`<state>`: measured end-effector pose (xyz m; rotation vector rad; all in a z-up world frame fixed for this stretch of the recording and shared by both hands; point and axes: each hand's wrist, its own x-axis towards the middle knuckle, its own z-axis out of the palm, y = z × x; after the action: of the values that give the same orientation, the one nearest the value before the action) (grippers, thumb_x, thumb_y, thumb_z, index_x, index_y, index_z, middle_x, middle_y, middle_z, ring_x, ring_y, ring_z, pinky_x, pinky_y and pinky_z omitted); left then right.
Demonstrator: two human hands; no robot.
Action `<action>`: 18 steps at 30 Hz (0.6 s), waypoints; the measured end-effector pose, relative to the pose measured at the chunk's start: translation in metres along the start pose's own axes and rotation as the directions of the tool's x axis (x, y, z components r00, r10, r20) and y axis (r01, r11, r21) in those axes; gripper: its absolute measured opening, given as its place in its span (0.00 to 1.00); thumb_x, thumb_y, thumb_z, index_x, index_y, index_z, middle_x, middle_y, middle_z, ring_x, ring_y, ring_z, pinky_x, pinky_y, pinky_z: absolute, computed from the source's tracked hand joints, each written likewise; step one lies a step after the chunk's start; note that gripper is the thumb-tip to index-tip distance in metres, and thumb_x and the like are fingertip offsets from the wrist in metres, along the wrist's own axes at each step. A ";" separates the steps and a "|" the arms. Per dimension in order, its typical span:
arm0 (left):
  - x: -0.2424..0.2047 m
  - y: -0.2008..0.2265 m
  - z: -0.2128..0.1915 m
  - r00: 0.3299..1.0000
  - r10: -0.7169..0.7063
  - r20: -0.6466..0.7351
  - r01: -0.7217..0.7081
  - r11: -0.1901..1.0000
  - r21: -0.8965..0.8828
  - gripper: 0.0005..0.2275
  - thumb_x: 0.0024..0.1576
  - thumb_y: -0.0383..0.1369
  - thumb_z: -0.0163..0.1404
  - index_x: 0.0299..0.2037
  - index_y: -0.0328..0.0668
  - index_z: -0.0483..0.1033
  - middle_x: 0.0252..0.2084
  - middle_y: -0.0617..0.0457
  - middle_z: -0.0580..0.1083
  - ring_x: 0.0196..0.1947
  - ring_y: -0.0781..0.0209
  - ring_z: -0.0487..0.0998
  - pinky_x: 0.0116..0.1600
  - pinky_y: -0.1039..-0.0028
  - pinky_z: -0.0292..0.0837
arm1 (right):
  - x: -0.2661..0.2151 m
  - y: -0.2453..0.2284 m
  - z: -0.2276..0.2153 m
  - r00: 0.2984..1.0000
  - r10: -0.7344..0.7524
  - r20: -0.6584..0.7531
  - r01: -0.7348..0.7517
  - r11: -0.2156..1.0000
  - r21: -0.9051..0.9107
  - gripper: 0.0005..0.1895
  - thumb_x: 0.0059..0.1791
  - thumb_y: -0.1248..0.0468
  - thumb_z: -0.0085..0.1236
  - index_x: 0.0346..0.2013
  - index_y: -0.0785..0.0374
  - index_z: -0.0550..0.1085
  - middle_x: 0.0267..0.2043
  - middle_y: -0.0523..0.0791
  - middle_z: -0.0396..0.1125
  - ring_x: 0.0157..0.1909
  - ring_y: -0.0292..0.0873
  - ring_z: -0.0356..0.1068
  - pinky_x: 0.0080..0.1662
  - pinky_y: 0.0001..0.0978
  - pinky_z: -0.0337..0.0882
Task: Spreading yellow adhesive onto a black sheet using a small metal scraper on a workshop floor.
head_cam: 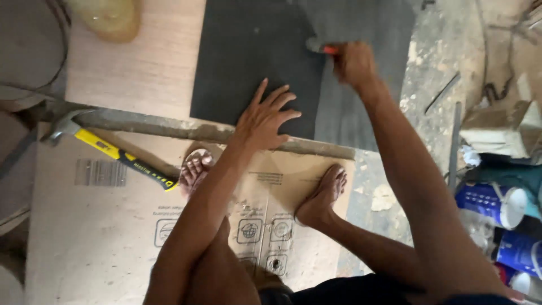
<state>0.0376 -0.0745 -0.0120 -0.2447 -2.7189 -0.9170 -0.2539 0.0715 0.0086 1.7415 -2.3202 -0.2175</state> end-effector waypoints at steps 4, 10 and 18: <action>-0.001 0.001 0.003 0.999 0.031 -0.042 -0.032 0.999 -0.019 0.24 0.43 0.41 0.61 0.51 0.49 0.75 0.62 0.45 0.63 0.68 0.49 0.53 0.71 0.43 0.31 | -0.035 -0.044 -0.051 0.961 0.078 0.266 -0.128 0.976 0.176 0.09 0.46 0.68 0.49 0.36 0.55 0.76 0.21 0.52 0.69 0.23 0.61 0.68 0.24 0.48 0.63; -0.004 -0.002 0.015 0.999 -0.033 0.014 0.030 0.985 0.172 0.25 0.43 0.49 0.60 0.51 0.53 0.75 0.59 0.50 0.65 0.68 0.52 0.56 0.73 0.46 0.36 | -0.106 -0.104 -0.090 0.898 0.194 0.396 -0.349 0.861 0.370 0.17 0.43 0.65 0.49 0.44 0.49 0.78 0.20 0.55 0.67 0.27 0.63 0.70 0.28 0.58 0.66; -0.007 -0.006 0.012 0.998 -0.035 0.052 0.023 0.975 0.220 0.30 0.47 0.55 0.57 0.54 0.43 0.71 0.61 0.48 0.64 0.69 0.52 0.54 0.74 0.49 0.36 | -0.131 -0.181 -0.141 0.719 0.021 0.695 -0.468 0.753 0.462 0.12 0.44 0.61 0.48 0.39 0.48 0.77 0.35 0.43 0.75 0.39 0.58 0.73 0.41 0.53 0.72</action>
<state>0.0403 -0.0723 -0.0268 -0.1902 -2.8524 -0.6180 -0.0132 0.1486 0.0857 1.7254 -3.4622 0.0001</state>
